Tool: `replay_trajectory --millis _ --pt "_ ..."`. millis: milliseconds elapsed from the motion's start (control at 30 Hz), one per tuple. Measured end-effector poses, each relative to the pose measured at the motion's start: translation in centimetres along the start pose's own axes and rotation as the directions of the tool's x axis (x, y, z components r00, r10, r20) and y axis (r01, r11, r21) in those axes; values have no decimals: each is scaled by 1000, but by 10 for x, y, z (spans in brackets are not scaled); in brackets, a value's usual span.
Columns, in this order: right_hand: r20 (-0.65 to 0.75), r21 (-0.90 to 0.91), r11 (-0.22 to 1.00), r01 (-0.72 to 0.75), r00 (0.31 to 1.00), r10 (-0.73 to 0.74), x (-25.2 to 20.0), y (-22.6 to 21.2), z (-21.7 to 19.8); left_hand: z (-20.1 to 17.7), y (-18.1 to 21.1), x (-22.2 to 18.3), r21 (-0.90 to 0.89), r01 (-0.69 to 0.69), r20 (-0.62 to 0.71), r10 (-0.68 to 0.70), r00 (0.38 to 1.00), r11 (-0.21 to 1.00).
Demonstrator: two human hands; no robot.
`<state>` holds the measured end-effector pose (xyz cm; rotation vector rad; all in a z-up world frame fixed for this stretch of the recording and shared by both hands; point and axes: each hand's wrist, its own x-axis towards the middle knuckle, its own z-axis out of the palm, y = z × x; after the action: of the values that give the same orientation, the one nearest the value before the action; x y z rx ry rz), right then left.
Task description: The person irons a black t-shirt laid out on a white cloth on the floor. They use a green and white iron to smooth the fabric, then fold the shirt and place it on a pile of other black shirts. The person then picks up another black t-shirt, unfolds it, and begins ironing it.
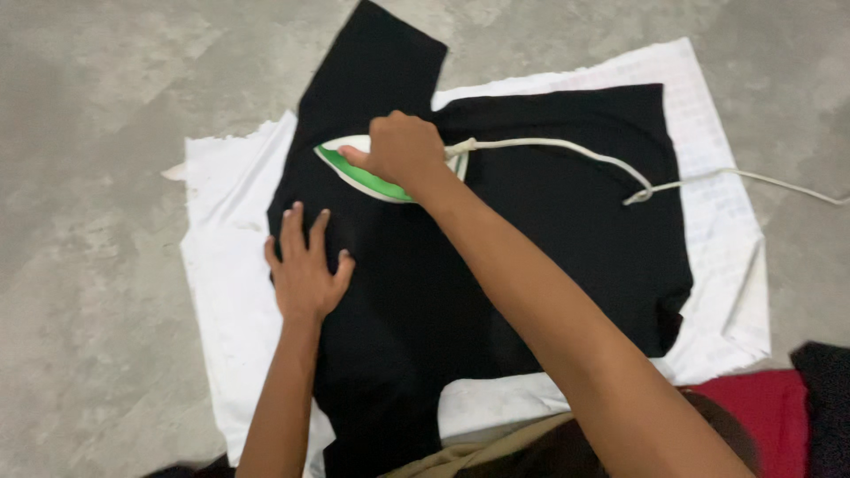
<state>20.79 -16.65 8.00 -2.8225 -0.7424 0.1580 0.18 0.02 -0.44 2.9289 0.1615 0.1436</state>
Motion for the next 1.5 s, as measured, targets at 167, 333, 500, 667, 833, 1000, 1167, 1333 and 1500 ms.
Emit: replay_trajectory --millis 167,333,500,667,833,1000,1167,1333,1500 --pt "113 2 990 -140 984 139 -35 57 -37 -3 -2 0 -7 12 10 -12 1000 1000" --pt "207 -187 915 -358 896 393 -115 208 -95 0 -1 0 -22 9 6 -9 1000 1000" --pt "304 -268 856 -441 805 510 -157 280 -101 1 -3 -5 -16 6 2 -6 1000 1000" --pt "362 -148 987 -65 925 115 -152 186 -80 0 -5 -4 -10 -60 -16 60 998 998" --pt "423 -117 979 166 901 -102 -171 70 -32 -2 -6 -2 -17 -51 -19 51 999 999" --pt "472 -53 989 136 876 -95 -246 107 -43 -5 -3 -2 -63 -25 29 27 999 998" --pt "464 -234 963 -134 855 232 -319 238 -88 -5 -1 -1 -23 -17 51 19 999 1000" --pt "466 -328 936 -126 840 276 -336 251 -81 13 -3 3 154 -119 -13 122 992 981" --pt "492 -270 963 -13 857 150 -289 136 -64 -48 27 -47 -62 -54 44 56 997 997"
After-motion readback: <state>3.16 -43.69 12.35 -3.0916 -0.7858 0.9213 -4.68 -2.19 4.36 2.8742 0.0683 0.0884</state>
